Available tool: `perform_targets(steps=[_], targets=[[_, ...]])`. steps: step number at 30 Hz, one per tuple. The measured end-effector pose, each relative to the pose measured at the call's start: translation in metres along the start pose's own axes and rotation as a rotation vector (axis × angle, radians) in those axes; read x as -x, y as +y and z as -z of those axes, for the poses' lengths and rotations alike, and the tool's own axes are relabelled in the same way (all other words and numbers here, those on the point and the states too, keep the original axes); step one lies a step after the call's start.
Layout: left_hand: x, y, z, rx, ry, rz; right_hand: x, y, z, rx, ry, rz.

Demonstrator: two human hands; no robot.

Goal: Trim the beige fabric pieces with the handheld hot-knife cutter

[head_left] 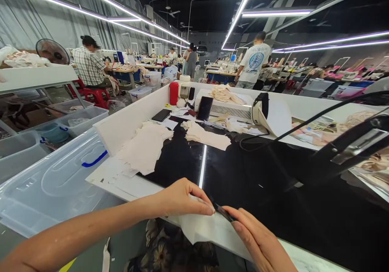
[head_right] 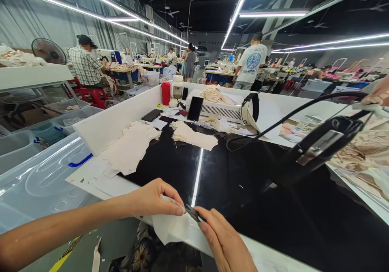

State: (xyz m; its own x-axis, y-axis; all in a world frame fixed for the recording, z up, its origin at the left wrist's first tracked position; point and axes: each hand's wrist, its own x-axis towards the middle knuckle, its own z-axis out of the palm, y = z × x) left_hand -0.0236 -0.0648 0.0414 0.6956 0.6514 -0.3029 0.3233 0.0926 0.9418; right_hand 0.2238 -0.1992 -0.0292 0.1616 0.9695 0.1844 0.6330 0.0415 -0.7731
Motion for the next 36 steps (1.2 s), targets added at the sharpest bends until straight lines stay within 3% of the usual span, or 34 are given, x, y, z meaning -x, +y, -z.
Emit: perform_targets(steps=[4,9,13,18,26,36], targets=[[-0.001,-0.001,-0.002,-0.008,0.004,0.015,-0.002,0.004,-0.006,0.005,-0.075,0.008],[-0.002,-0.002,-0.003,-0.031,0.022,0.018,-0.012,0.017,0.003,0.085,-0.238,0.076],[-0.002,-0.002,-0.004,-0.029,0.048,0.038,-0.014,0.015,0.001,0.135,-0.211,0.127],[0.000,0.002,-0.005,-0.020,0.045,0.059,-0.010,0.000,-0.006,0.151,-0.074,0.202],[0.002,0.000,-0.006,-0.057,0.067,0.054,-0.020,-0.003,0.002,0.189,-0.162,0.306],[0.000,-0.002,-0.007,-0.050,0.075,0.080,-0.019,0.005,-0.002,0.161,-0.218,0.217]])
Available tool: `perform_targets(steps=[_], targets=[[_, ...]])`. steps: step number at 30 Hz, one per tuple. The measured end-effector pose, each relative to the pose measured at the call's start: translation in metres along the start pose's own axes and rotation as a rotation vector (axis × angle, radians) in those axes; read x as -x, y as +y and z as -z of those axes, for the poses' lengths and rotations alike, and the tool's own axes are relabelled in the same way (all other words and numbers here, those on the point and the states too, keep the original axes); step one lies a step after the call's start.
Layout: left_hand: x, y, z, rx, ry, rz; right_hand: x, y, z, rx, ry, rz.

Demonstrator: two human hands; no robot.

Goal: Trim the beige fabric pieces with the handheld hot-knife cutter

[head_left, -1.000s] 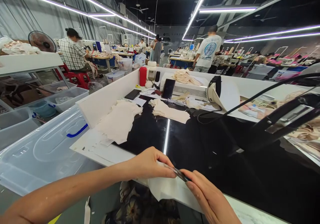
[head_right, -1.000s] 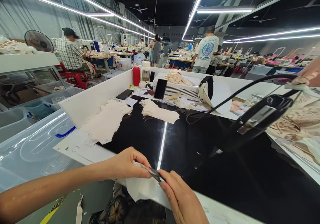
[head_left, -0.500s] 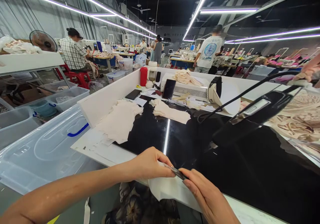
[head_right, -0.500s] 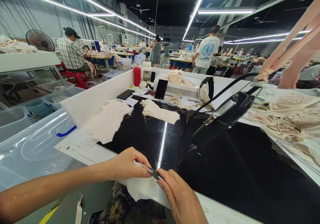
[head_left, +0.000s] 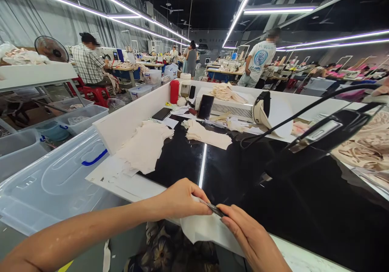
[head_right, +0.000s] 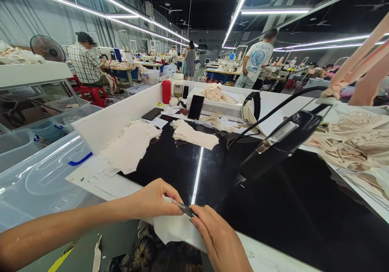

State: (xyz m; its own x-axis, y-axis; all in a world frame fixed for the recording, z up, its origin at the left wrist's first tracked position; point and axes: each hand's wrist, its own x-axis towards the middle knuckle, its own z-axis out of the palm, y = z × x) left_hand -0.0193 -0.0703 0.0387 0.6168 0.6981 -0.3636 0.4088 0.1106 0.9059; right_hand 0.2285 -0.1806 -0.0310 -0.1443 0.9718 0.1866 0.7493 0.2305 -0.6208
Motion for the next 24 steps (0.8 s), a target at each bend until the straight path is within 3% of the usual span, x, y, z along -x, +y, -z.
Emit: perform_targets(steps=[17,20,24], targets=[[0.004,0.003,0.000,0.007,-0.013,0.023,-0.002,0.000,-0.005,-0.026,0.029,0.038],[0.003,0.002,0.001,0.008,-0.025,-0.001,0.003,0.011,-0.006,0.007,0.050,0.014],[0.003,0.000,0.004,0.002,-0.035,-0.015,0.017,0.045,0.003,0.118,0.121,-0.045]])
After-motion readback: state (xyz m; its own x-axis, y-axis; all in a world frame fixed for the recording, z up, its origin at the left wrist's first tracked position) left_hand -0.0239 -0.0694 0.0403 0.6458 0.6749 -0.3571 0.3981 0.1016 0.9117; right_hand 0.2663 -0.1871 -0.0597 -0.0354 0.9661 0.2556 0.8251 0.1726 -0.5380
